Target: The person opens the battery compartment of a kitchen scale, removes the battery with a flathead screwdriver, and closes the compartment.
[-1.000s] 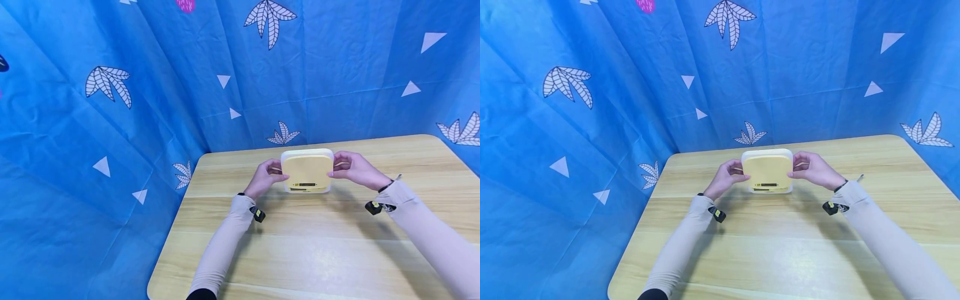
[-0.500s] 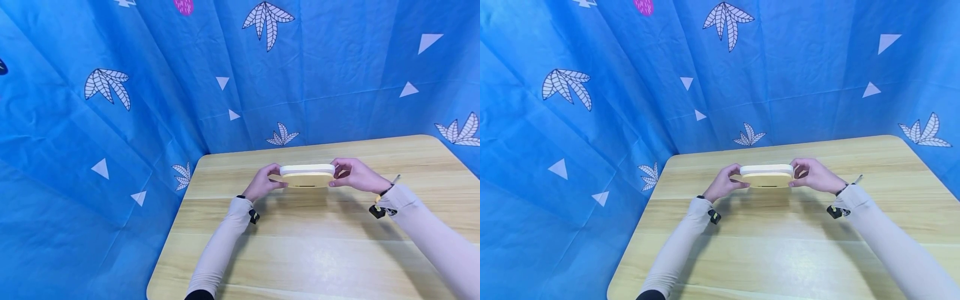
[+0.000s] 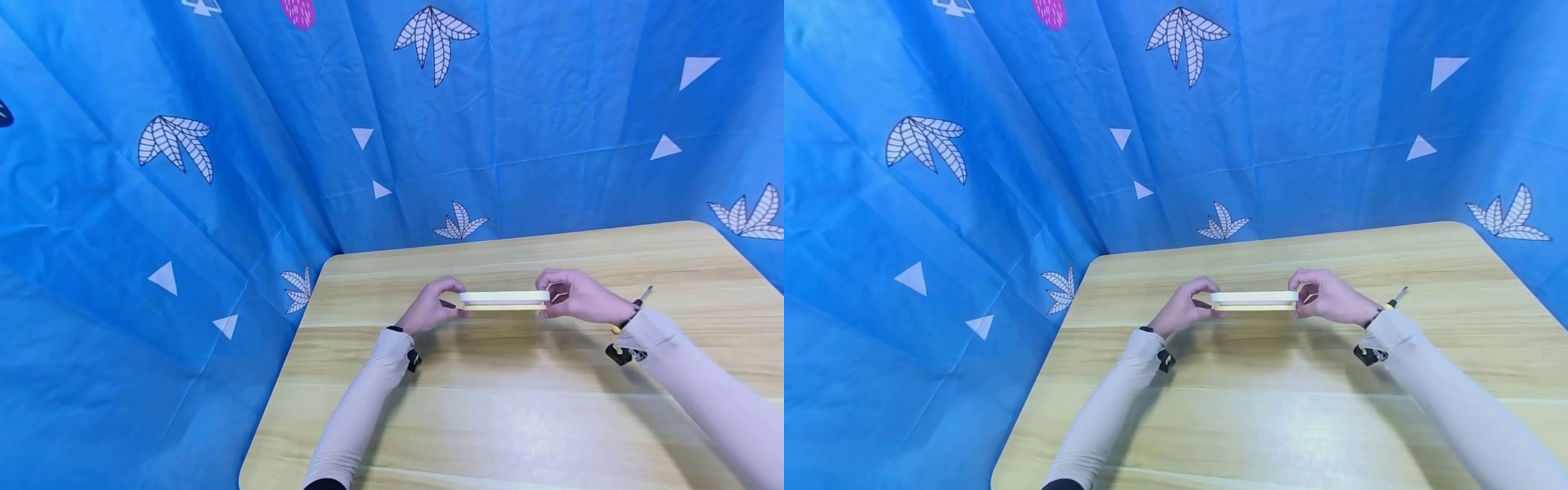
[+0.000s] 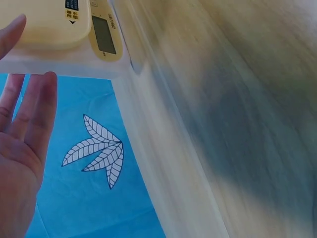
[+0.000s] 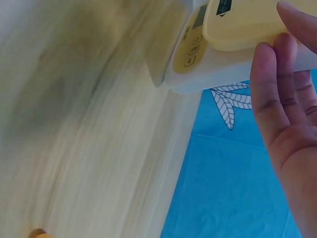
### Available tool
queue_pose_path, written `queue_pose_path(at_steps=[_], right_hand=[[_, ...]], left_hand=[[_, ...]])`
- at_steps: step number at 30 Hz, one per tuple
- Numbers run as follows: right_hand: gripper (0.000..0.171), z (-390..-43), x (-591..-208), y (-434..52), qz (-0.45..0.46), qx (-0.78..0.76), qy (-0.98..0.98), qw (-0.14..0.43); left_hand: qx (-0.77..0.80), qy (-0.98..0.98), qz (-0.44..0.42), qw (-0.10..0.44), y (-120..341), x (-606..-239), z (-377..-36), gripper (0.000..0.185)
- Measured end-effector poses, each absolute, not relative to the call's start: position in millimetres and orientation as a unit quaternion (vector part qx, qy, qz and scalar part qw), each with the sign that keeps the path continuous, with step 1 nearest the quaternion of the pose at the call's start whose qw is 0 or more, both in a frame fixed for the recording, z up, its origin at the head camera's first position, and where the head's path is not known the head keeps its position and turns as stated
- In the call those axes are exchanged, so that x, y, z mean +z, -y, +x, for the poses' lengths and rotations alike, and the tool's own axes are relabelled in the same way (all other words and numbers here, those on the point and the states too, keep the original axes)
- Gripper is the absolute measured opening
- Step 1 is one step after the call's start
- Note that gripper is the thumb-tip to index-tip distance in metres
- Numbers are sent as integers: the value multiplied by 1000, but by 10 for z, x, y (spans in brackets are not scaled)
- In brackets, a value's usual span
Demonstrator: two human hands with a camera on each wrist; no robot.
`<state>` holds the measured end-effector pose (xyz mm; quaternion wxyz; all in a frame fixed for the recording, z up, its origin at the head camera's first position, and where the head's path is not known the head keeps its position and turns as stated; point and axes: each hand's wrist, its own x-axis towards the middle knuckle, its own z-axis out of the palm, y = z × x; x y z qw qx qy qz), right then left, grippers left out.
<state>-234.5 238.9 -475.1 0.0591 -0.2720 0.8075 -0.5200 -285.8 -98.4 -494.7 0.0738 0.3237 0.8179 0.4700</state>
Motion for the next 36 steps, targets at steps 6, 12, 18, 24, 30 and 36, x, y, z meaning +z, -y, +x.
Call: queue_pose_path(at_steps=[6, 12, 18, 24, 30, 36], right_hand=[[33, -2305, -4819, -2381, -303, -520, -798, 47], [37, -2281, -4932, -2390, -328, -507, -796, 45], [40, -2230, -5010, -2359, -329, -495, -803, 42], [39, -2204, -5071, -2336, -319, -489, -811, 42], [38, -2196, -5133, -2315, -317, -470, -822, 48], [39, -2191, -5191, -2298, -323, -459, -826, 58]], left_hand=[[449, -823, 339, 77, 1007, -4981, -2830, 32], [412, -835, 352, 90, 1026, -4974, -2781, 31], [357, -851, 374, 92, 1031, -4959, -2732, 29], [282, -874, 389, 71, 1023, -4979, -2702, 31], [205, -895, 390, 65, 1014, -4992, -2645, 27], [113, -902, 415, 43, 994, -5034, -2607, 25]])
